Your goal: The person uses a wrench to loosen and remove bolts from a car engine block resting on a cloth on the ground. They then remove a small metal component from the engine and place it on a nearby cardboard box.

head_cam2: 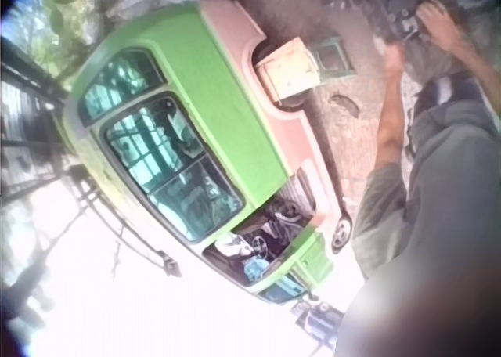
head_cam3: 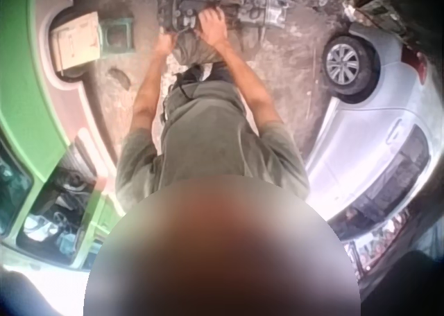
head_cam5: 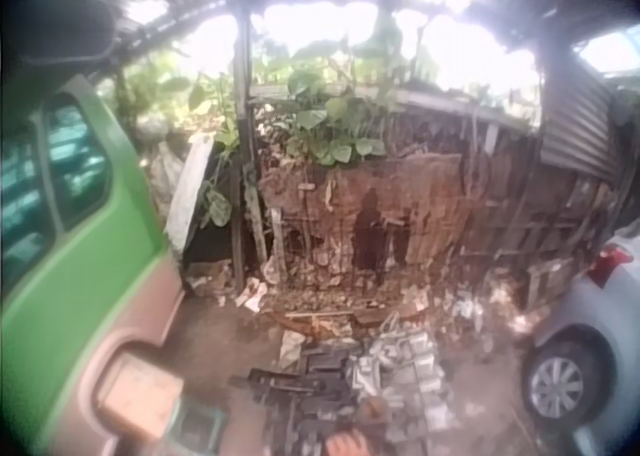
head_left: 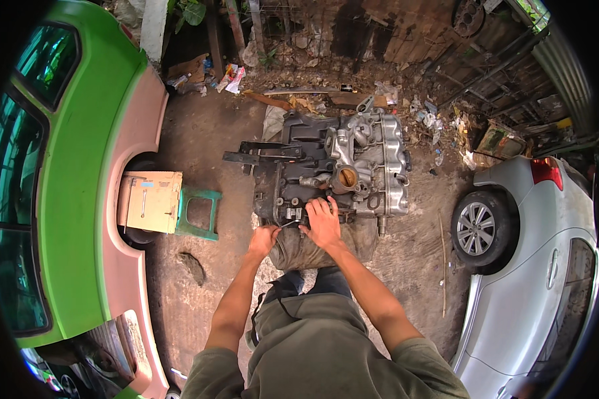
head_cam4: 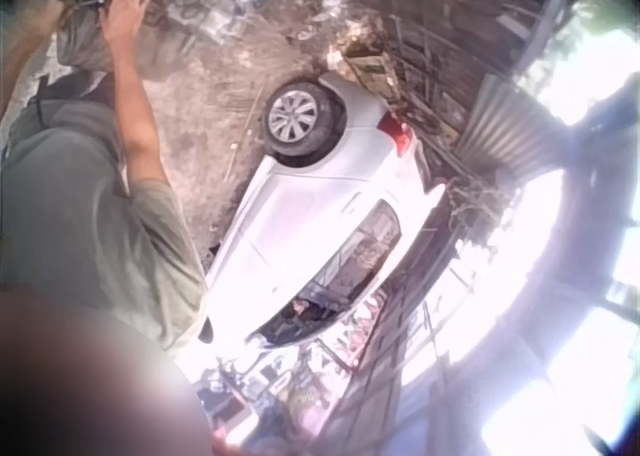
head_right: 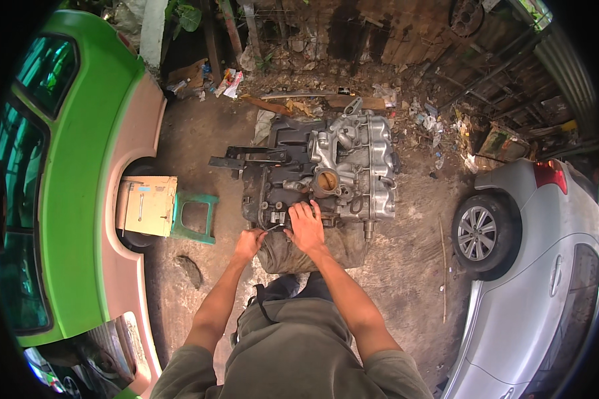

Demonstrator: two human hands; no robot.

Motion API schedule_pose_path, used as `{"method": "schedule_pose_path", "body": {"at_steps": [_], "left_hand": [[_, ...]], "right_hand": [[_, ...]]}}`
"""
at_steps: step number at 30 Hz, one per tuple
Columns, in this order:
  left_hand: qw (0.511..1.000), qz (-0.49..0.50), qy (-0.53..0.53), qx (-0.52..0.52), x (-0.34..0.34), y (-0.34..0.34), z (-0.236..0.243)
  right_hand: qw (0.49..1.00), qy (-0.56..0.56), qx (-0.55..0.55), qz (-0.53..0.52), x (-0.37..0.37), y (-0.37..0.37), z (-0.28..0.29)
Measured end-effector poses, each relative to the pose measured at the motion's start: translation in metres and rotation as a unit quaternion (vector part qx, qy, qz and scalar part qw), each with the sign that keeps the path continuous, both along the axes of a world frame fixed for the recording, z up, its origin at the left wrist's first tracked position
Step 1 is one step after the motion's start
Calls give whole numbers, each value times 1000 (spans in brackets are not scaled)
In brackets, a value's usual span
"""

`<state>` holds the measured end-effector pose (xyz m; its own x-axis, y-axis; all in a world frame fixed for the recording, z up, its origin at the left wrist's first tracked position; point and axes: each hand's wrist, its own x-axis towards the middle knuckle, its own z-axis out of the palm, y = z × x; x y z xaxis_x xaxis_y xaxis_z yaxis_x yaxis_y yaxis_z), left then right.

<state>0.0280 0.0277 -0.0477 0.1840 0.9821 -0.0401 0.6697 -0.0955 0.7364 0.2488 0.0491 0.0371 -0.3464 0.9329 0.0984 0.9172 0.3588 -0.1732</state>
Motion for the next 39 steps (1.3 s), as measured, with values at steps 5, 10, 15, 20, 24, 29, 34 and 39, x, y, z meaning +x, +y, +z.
{"method": "schedule_pose_path", "body": {"at_steps": [5,10,15,20,24,29,34,39], "left_hand": [[999,40,-14,-3,15,-8,-24],[999,43,-3,-9,3,-15,-27],[998,54,-7,-8,-11,-23,-10],[999,14,17,34,-17,-18,28],[989,-59,117,66,-15,-8,71],[966,-141,189,105,-9,11,110],[950,-201,209,113,3,15,134],[930,-248,252,102,19,18,155]], "right_hand": [[1000,8,-2,2,-1,1,3],[999,2,-34,-6,-1,0,7],[1000,-6,-20,1,0,0,6],[1000,8,-20,3,0,0,4],[1000,-4,-19,3,1,0,5],[1000,8,-13,0,0,0,5],[1000,14,-16,-5,-1,0,3],[1000,4,-19,-8,-2,0,4]]}}
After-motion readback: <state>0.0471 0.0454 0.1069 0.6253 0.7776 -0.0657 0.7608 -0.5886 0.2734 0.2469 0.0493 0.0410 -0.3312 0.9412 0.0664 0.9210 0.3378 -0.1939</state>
